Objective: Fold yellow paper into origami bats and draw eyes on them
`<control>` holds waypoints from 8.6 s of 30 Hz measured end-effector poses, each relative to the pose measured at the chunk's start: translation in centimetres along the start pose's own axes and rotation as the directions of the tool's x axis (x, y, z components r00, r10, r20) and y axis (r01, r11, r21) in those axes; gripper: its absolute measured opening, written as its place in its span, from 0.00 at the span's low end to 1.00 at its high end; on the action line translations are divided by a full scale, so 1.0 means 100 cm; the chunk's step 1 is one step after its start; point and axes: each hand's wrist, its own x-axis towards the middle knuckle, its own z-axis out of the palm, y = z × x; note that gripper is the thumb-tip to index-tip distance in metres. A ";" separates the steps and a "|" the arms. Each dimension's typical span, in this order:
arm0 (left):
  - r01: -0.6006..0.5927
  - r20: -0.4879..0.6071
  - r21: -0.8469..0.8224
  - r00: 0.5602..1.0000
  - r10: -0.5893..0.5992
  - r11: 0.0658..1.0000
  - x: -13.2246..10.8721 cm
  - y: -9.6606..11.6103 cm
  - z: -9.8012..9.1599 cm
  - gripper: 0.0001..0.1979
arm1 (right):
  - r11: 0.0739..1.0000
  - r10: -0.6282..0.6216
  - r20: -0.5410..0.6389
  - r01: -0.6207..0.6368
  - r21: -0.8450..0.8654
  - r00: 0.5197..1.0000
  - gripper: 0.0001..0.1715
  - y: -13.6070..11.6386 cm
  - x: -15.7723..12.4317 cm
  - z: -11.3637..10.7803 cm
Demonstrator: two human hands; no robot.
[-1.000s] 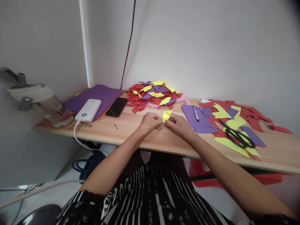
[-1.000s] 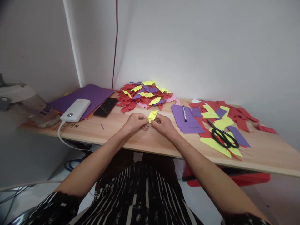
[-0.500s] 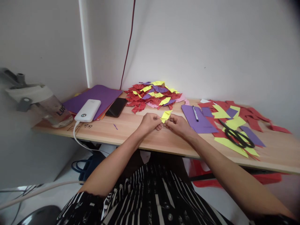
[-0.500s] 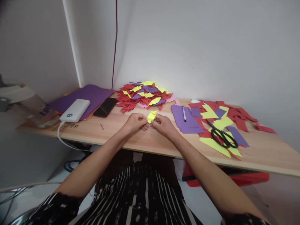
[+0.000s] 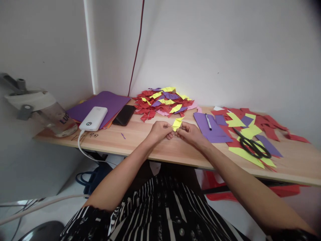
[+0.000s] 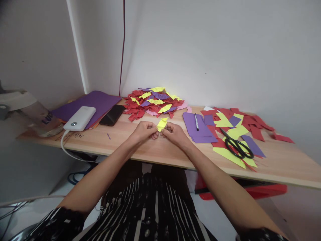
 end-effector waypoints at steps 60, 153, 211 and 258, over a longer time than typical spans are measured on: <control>-0.020 -0.004 0.006 1.000 0.020 1.000 0.000 0.002 -0.001 0.07 | 0.992 0.012 0.038 -0.017 0.127 0.999 0.07 -0.002 0.000 -0.002; -0.269 -0.069 0.006 0.961 0.269 0.963 -0.003 0.003 -0.002 0.22 | 0.915 0.069 0.024 -0.073 0.397 0.997 0.18 0.004 0.001 0.000; -0.163 -0.277 -0.165 0.954 0.113 0.973 0.000 0.004 -0.023 0.08 | 0.826 0.210 -0.015 -0.169 0.537 0.978 0.21 0.003 0.002 -0.017; -0.124 0.062 0.449 0.992 0.107 0.885 0.009 -0.002 -0.023 0.13 | 0.980 0.182 0.009 -0.180 -0.085 0.983 0.19 -0.005 -0.002 -0.022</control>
